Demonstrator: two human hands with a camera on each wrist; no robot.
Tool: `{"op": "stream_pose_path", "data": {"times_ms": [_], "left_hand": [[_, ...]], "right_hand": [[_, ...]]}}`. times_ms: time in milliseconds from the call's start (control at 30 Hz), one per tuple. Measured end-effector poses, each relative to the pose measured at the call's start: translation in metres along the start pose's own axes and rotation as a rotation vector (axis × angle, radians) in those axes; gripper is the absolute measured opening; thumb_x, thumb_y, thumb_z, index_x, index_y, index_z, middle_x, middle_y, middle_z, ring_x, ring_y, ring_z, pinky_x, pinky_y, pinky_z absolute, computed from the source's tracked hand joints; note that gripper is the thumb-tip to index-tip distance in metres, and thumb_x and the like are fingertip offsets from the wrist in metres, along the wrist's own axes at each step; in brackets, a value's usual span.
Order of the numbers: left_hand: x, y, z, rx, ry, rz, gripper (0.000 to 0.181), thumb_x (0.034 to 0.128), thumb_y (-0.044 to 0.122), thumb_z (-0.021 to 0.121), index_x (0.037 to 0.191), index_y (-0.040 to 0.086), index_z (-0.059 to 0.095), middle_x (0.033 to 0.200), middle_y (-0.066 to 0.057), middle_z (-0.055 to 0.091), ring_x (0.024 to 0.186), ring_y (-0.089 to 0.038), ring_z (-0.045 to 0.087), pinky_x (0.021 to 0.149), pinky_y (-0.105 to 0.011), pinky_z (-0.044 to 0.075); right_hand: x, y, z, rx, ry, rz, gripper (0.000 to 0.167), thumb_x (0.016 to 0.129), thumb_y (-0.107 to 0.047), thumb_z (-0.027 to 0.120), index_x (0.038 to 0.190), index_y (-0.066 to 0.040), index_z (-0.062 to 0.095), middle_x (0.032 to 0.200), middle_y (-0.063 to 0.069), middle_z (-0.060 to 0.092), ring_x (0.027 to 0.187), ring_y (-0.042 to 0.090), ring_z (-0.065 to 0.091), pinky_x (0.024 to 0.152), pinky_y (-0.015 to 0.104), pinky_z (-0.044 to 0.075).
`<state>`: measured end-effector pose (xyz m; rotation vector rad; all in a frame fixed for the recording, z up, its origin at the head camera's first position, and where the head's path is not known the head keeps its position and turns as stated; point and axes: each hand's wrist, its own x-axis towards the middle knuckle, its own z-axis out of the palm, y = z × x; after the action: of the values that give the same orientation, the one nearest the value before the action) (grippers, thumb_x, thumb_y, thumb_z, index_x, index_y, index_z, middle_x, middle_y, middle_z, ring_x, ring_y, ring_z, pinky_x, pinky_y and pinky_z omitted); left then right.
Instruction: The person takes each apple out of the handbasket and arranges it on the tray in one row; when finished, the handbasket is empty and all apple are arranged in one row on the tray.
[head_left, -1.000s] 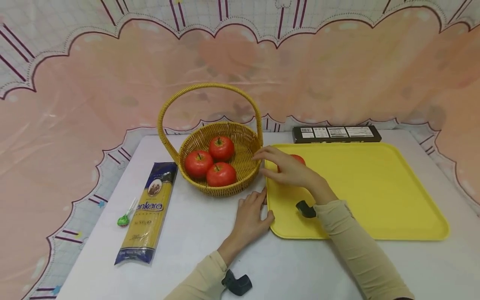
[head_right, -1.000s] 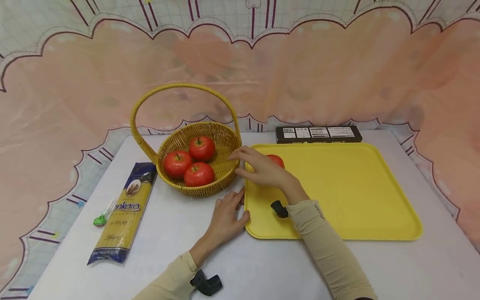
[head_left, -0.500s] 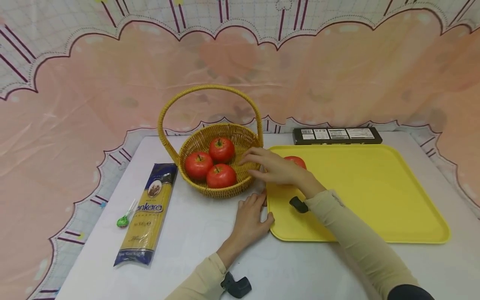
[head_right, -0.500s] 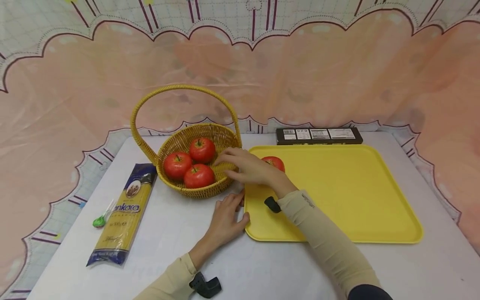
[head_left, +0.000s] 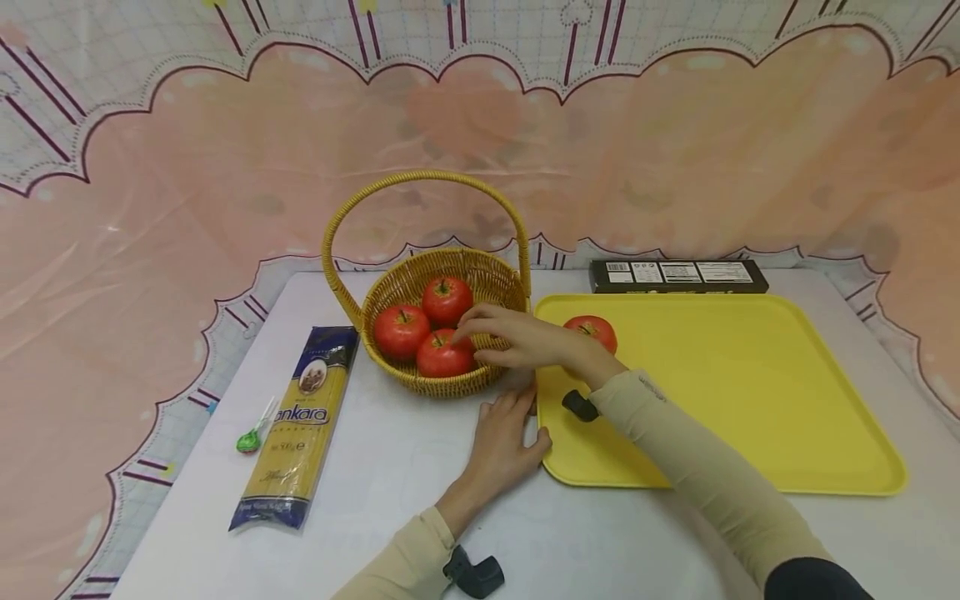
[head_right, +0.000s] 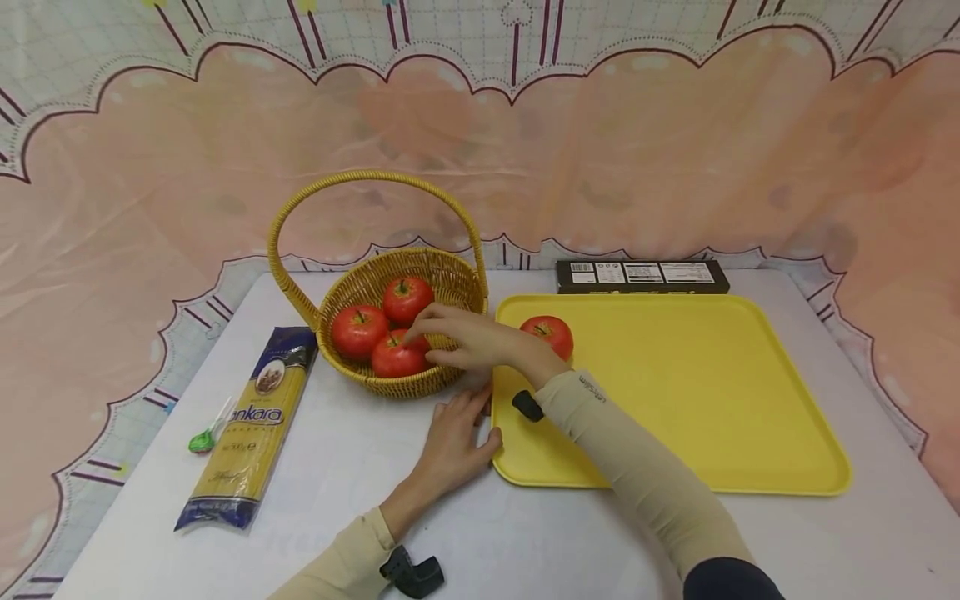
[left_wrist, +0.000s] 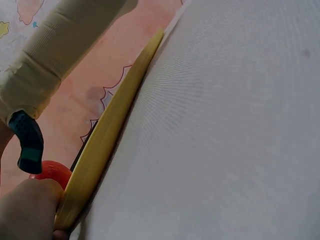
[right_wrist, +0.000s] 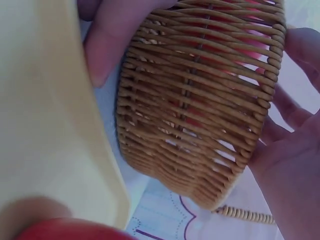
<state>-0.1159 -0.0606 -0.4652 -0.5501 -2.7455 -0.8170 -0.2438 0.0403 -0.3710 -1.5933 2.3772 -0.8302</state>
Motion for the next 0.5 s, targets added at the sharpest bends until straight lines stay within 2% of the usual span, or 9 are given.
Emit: {"op": "stream_pose_path", "data": {"times_ms": [233, 367, 500], "left_hand": [[0.000, -0.001, 0.000, -0.009, 0.010, 0.009, 0.057, 0.0808, 0.026, 0.059, 0.133, 0.006, 0.053, 0.106, 0.000, 0.061, 0.105, -0.016, 0.054, 0.078, -0.031, 0.031], [-0.001, -0.002, 0.001, -0.008, 0.008, 0.012, 0.058, 0.0806, 0.026, 0.059, 0.135, 0.008, 0.051, 0.104, 0.000, 0.061, 0.102, -0.015, 0.054, 0.078, -0.031, 0.031], [-0.001, -0.002, 0.002, -0.005, 0.014, 0.012, 0.059, 0.0805, 0.027, 0.059, 0.136, 0.008, 0.050, 0.104, 0.001, 0.061, 0.100, -0.014, 0.055, 0.077, -0.031, 0.031]], "right_hand": [[0.019, -0.001, -0.002, 0.039, -0.083, -0.017, 0.037, 0.093, -0.023, 0.056, 0.130, -0.017, 0.055, 0.129, 0.003, 0.048, 0.118, 0.018, 0.045, 0.103, 0.038, 0.039], [0.027, -0.003, -0.002, 0.061, -0.155, 0.012, 0.042, 0.092, -0.030, 0.056, 0.133, -0.020, 0.052, 0.134, 0.001, 0.045, 0.121, 0.016, 0.042, 0.103, 0.039, 0.039], [0.036, -0.008, -0.003, 0.039, -0.234, 0.068, 0.046, 0.092, -0.036, 0.055, 0.136, -0.024, 0.049, 0.140, 0.003, 0.039, 0.128, 0.017, 0.038, 0.108, 0.041, 0.034]]}}
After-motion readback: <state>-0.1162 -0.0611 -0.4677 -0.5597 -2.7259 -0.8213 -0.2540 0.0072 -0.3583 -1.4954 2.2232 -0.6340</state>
